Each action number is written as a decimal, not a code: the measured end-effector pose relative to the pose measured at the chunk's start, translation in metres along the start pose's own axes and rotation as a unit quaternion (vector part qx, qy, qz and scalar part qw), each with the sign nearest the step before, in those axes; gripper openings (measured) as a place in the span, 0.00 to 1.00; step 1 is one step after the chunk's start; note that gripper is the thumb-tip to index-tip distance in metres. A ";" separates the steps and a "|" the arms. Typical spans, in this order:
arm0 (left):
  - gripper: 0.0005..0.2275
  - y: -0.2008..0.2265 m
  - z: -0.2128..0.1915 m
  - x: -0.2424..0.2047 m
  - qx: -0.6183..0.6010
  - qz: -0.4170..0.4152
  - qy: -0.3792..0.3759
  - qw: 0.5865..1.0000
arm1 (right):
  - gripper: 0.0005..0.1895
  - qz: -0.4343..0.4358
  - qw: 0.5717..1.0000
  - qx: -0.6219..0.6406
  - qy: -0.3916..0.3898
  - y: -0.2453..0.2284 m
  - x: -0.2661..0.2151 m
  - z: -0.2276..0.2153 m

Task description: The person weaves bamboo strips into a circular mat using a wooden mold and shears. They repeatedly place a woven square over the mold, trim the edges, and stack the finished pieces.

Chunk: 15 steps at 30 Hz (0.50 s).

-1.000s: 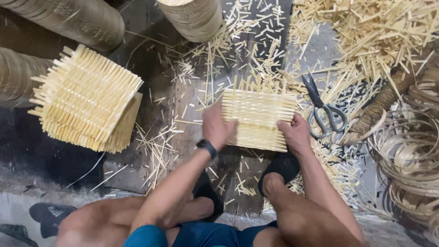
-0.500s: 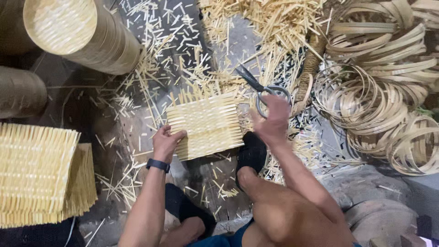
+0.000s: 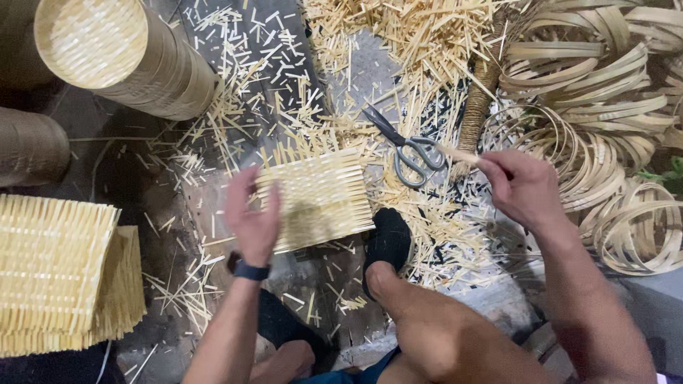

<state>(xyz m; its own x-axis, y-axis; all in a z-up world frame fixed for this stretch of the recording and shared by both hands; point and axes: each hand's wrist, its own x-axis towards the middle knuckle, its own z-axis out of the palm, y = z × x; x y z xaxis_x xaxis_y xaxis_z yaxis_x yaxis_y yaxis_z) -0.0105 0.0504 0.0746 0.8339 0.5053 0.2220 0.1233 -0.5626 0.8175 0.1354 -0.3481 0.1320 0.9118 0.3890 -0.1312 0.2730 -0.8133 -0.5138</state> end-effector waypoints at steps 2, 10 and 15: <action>0.14 0.042 0.018 0.006 -0.091 0.096 -0.083 0.988 | 0.09 -0.042 0.996 0.080 -0.005 -0.038 0.013 -0.013; 0.10 0.088 0.036 0.018 -0.547 -0.309 -0.171 0.759 | 0.19 0.103 0.949 0.229 -0.193 -0.148 0.061 -0.044; 0.09 0.068 -0.001 0.008 -0.667 -0.389 -0.136 0.621 | 0.20 0.159 0.884 0.396 -0.190 -0.160 0.048 -0.043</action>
<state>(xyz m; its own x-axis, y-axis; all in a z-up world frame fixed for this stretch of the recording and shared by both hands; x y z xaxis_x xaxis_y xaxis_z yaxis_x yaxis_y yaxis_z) 0.0038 0.0166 0.1324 0.8831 0.0542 -0.4661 0.1414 0.9164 0.3745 0.1488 -0.2181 0.2440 0.6941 0.4345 -0.5739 -0.4165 -0.4078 -0.8125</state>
